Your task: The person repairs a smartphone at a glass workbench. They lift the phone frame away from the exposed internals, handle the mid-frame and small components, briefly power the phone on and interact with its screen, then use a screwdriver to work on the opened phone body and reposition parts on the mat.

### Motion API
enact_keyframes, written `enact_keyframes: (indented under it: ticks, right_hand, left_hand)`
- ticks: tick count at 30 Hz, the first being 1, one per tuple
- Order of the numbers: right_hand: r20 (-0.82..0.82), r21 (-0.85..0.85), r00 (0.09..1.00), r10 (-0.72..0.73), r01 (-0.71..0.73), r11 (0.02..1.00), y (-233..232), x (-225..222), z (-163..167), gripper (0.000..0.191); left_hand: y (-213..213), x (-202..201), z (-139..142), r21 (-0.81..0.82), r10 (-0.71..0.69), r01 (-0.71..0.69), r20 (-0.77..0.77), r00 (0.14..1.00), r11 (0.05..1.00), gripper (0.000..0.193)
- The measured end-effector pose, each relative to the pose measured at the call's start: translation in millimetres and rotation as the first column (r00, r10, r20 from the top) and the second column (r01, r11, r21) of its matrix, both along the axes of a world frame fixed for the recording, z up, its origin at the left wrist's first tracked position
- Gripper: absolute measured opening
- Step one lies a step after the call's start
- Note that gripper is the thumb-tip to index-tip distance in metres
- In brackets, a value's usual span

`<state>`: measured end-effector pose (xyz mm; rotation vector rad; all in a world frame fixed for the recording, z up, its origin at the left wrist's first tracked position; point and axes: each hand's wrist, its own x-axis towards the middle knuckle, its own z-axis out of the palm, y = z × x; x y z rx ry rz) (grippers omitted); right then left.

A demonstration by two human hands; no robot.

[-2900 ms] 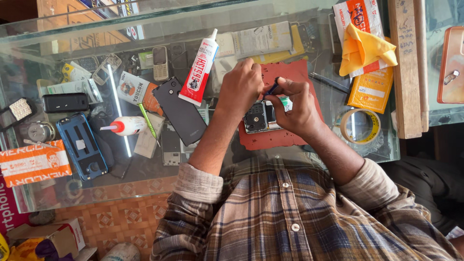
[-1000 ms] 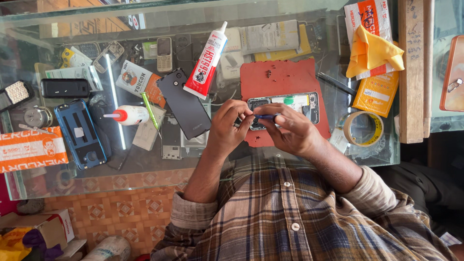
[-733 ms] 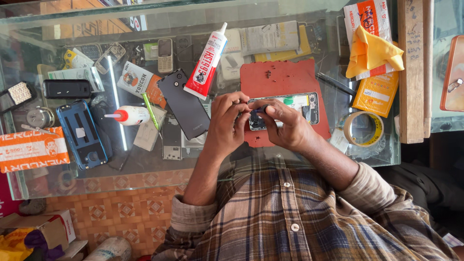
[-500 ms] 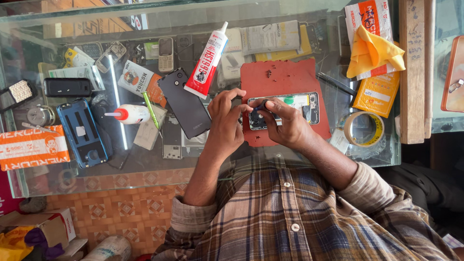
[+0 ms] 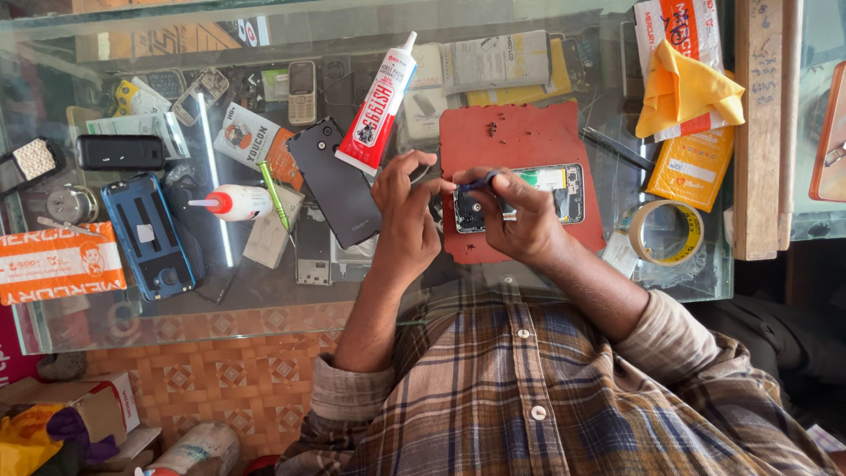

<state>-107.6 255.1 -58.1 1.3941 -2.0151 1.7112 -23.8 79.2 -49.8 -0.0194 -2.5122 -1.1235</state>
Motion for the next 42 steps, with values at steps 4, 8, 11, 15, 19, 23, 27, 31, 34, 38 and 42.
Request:
enact_keyframes:
  ticks: [4,8,11,15,19,23,27,31,34,38,42]
  right_hand:
    - [0.088,-0.061,0.996,0.001,0.004,0.998,-2.4,-1.9,-2.4,0.068]
    - [0.108,-0.055,0.994,0.010,-0.004,0.999,2.0,-1.4,-2.2,0.065]
    - [0.106,-0.022,0.994,0.034,-0.032,0.999,6.1,0.9,-2.2,0.064]
    - [0.052,0.065,0.998,0.019,-0.022,0.998,10.6,2.8,-2.5,0.062]
    - [-0.039,0.103,0.999,-0.022,0.026,0.994,11.6,2.2,-3.2,0.059]
    - [-0.057,0.101,0.998,-0.027,0.033,0.994,11.2,2.1,-3.0,0.059]
    - [-0.017,0.093,1.000,-0.019,0.020,0.995,10.1,3.3,-1.2,0.058]
    - [-0.036,0.097,0.999,-0.003,0.007,0.995,9.4,3.1,2.4,0.059]
    - [-0.069,0.102,0.998,-0.009,0.016,0.995,8.7,2.5,5.3,0.059]
    - [-0.081,0.109,0.997,-0.010,0.018,0.994,7.9,1.5,7.0,0.058]
    - [-0.097,0.112,0.995,-0.018,0.029,0.993,7.8,1.2,5.8,0.059]
  left_hand:
    - [0.0,-2.3,-2.7,0.060,0.000,0.000,-0.001,1.000,0.998,0.049]
    - [0.8,-3.3,-5.8,0.045,-0.016,0.016,0.002,1.000,0.999,0.047]
    - [0.4,-1.1,-7.1,0.027,-0.036,0.036,0.008,0.999,0.999,0.047]
    - [1.5,-0.5,-7.5,-0.012,-0.052,0.052,0.028,0.998,0.999,0.049]
    - [3.4,-0.6,-5.9,-0.027,-0.051,0.052,0.035,0.998,0.998,0.049]
    - [3.6,-0.3,-4.6,-0.034,-0.050,0.052,0.034,0.998,0.998,0.048]
    - [3.6,0.1,-5.0,-0.015,-0.035,0.036,0.033,0.999,0.999,0.049]
    - [2.8,1.1,-5.3,-0.032,-0.037,0.038,0.035,0.999,0.999,0.048]
    - [2.7,1.8,-4.7,-0.038,-0.039,0.040,0.037,0.999,0.998,0.049]
    - [3.8,1.5,-3.4,-0.045,-0.039,0.041,0.050,0.998,0.998,0.049]
    - [3.9,0.4,-2.3,-0.055,-0.043,0.046,0.053,0.998,0.997,0.047]
